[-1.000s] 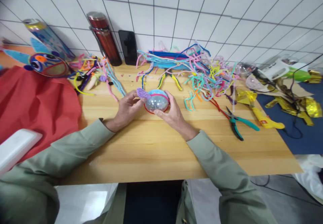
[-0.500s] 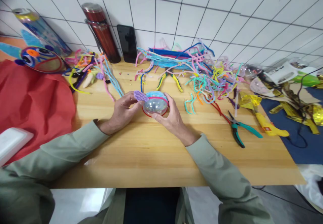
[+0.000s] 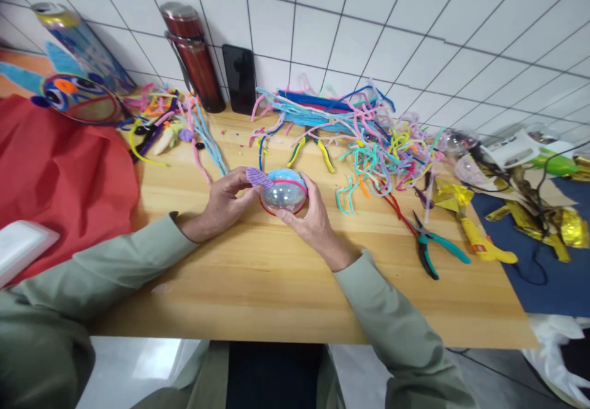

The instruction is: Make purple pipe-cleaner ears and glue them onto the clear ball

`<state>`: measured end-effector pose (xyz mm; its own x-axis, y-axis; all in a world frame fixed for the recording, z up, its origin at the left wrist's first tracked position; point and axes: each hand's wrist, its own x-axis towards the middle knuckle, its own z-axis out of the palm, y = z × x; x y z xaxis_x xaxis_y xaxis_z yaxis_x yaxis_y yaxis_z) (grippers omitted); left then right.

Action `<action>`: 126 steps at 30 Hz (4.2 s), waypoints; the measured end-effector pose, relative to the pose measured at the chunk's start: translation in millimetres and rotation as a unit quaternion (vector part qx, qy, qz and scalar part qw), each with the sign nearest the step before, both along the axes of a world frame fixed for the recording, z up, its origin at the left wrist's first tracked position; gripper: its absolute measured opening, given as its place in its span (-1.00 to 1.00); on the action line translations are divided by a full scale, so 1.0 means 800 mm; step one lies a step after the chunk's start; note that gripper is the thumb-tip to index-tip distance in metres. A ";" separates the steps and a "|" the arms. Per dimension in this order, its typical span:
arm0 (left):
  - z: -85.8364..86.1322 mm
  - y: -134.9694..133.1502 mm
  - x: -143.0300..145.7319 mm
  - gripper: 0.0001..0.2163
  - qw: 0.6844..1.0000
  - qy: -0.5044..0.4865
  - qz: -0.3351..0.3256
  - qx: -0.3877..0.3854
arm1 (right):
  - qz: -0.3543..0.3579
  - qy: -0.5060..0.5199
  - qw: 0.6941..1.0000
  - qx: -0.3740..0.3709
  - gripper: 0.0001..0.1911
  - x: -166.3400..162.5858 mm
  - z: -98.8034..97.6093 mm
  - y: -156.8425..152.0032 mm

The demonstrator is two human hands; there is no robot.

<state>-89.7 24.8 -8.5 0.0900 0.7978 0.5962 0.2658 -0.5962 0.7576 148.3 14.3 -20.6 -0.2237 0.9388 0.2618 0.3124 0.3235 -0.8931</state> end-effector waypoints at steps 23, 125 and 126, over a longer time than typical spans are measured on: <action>0.022 -0.011 0.015 -0.90 0.993 0.058 -0.080 0.057 | -0.004 -0.102 0.982 0.160 -0.22 0.005 0.043 -0.003; 0.019 -0.002 -0.001 -0.49 0.989 0.075 -0.129 -0.014 | -0.008 -0.063 0.987 0.149 -0.85 0.013 0.073 0.031; 0.020 -0.003 0.000 -0.50 0.989 0.068 -0.132 -0.022 | -0.001 -0.080 0.983 0.164 -0.88 0.011 0.076 0.030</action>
<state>-90.1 22.6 7.5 0.3749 0.7606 0.5300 0.2066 -0.6259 0.7521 157.0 38.4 40.0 -0.2855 0.8102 0.5120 0.4413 0.5853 -0.6802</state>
